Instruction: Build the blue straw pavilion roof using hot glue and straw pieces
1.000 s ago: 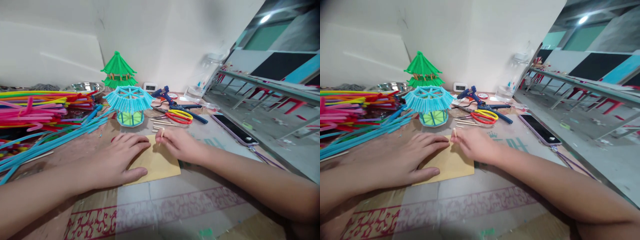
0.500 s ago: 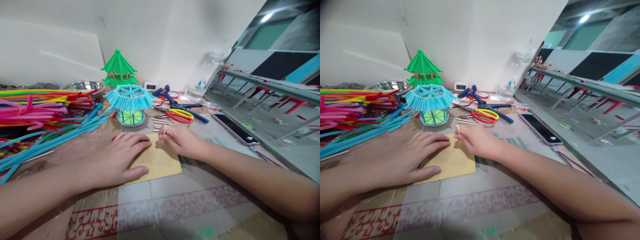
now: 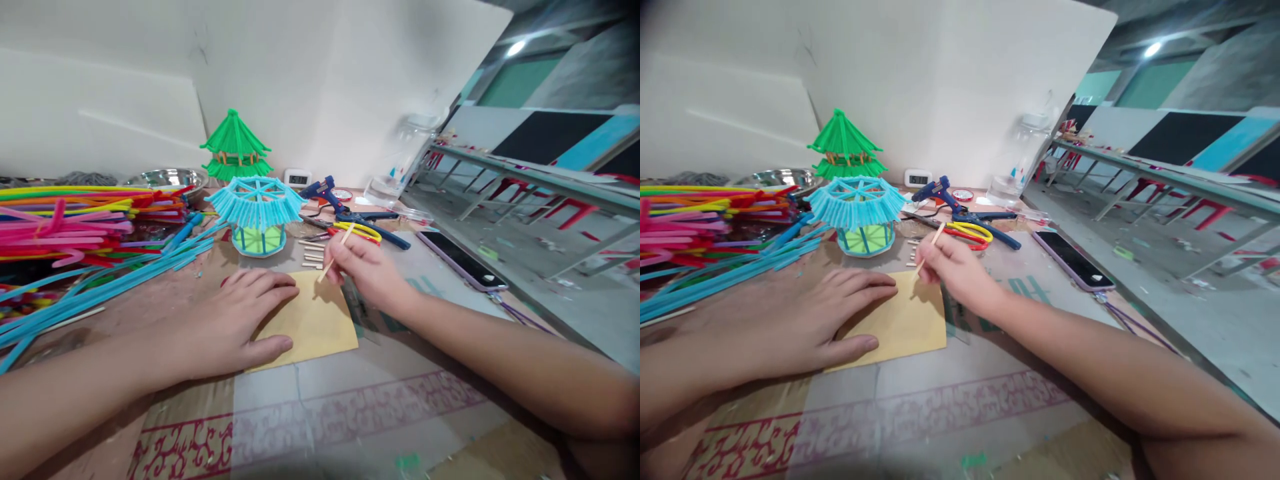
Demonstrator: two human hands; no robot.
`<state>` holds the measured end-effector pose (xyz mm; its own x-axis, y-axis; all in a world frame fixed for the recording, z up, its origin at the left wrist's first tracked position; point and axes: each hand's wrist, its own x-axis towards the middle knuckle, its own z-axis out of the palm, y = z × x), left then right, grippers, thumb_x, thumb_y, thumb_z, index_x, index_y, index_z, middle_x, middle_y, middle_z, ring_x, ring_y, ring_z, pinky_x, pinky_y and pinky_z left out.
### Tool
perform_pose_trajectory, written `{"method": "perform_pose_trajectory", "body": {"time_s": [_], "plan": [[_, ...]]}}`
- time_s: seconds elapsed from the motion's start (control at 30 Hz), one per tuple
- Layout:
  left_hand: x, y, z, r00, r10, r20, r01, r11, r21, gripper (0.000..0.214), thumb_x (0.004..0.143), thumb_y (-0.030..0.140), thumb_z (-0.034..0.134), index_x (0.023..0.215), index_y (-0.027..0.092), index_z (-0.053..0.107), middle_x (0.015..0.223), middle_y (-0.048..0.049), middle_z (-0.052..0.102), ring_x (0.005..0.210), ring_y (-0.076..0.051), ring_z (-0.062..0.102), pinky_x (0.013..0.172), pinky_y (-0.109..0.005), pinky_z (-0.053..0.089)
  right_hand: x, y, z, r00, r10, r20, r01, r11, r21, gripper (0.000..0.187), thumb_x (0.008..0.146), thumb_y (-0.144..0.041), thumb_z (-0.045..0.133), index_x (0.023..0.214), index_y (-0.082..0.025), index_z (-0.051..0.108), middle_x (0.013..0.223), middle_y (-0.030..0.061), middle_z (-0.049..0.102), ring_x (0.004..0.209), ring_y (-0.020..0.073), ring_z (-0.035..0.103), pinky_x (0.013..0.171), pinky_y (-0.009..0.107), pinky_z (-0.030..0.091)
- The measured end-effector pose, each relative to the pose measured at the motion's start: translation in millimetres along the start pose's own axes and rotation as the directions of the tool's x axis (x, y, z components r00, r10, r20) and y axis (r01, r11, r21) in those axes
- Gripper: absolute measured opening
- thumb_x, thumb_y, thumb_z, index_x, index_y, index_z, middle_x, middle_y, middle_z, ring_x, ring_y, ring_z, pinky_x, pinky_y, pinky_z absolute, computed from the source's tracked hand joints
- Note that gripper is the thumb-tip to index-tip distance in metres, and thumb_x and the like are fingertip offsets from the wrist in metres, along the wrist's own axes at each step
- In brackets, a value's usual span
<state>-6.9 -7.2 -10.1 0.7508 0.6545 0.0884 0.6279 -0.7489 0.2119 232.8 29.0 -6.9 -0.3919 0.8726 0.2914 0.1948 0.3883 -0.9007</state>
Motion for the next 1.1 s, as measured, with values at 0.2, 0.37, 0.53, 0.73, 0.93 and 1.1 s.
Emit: {"method": "perform_pose_trajectory", "body": {"time_s": [0.2,0.37,0.53,0.73,0.93,1.1], "plan": [[-1,-6,7.5,0.999,0.025,-0.039,-0.025,1.0,-0.009,0.059,0.09,0.055,0.049,0.137,0.02,0.049,0.142,-0.0106,0.049,0.129,-0.032,0.043,0.105,-0.05,0.036,4,-3,1,0.949,0.305,0.075,-0.258,0.619,0.742,0.019,0.095,-0.025,0.042,0.081,-0.018,0.052,0.055,-0.0004,0.06,0.046,0.0092,0.05,0.046,0.019,0.037],[-1,-8,10.3,0.998,0.04,-0.055,-0.04,0.999,-0.003,0.061,0.09,0.057,0.049,0.139,0.021,0.047,0.142,-0.0096,0.049,0.128,-0.032,0.043,0.105,-0.05,0.036,1,-5,2,0.943,0.299,0.144,-0.294,0.55,0.782,0.024,0.097,-0.026,0.041,0.079,-0.018,0.055,0.056,0.0005,0.063,0.046,0.0094,0.054,0.047,0.018,0.039],[-1,-6,7.4,0.997,0.037,-0.062,-0.037,0.999,-0.003,0.06,0.089,0.055,0.051,0.138,0.02,0.049,0.139,-0.01,0.051,0.126,-0.032,0.046,0.103,-0.049,0.038,-3,-10,4,0.941,0.297,0.164,-0.308,0.544,0.781,0.023,0.095,-0.025,0.041,0.077,-0.018,0.055,0.056,0.0018,0.063,0.047,0.0101,0.056,0.047,0.018,0.041],[0,-4,5.4,0.999,0.023,-0.048,-0.024,1.0,-0.006,0.059,0.089,0.054,0.051,0.136,0.019,0.051,0.139,-0.0106,0.052,0.125,-0.032,0.047,0.102,-0.05,0.039,-4,-12,3,0.945,0.276,0.177,-0.308,0.559,0.77,0.013,0.084,-0.024,0.045,0.074,-0.018,0.052,0.059,0.0032,0.062,0.05,0.0125,0.057,0.049,0.021,0.043],[-1,-6,7.4,0.998,0.025,-0.06,-0.028,0.998,-0.049,0.058,0.088,0.054,0.053,0.136,0.021,0.05,0.139,-0.0099,0.051,0.126,-0.032,0.045,0.104,-0.05,0.037,-4,-6,5,0.973,0.206,0.109,-0.227,0.734,0.64,0.014,0.083,-0.031,0.055,0.078,-0.019,0.05,0.062,-0.0001,0.061,0.052,0.0107,0.055,0.052,0.022,0.042],[-2,-5,6.6,0.992,0.107,-0.064,-0.114,0.987,-0.115,0.046,0.088,0.049,0.056,0.128,0.026,0.054,0.14,-0.0057,0.052,0.128,-0.029,0.046,0.107,-0.047,0.036,-7,-3,7,0.999,0.023,-0.025,-0.018,0.983,0.184,0.026,0.092,-0.044,0.055,0.083,-0.02,0.054,0.069,-0.0004,0.06,0.061,0.0117,0.055,0.059,0.024,0.043]]}}
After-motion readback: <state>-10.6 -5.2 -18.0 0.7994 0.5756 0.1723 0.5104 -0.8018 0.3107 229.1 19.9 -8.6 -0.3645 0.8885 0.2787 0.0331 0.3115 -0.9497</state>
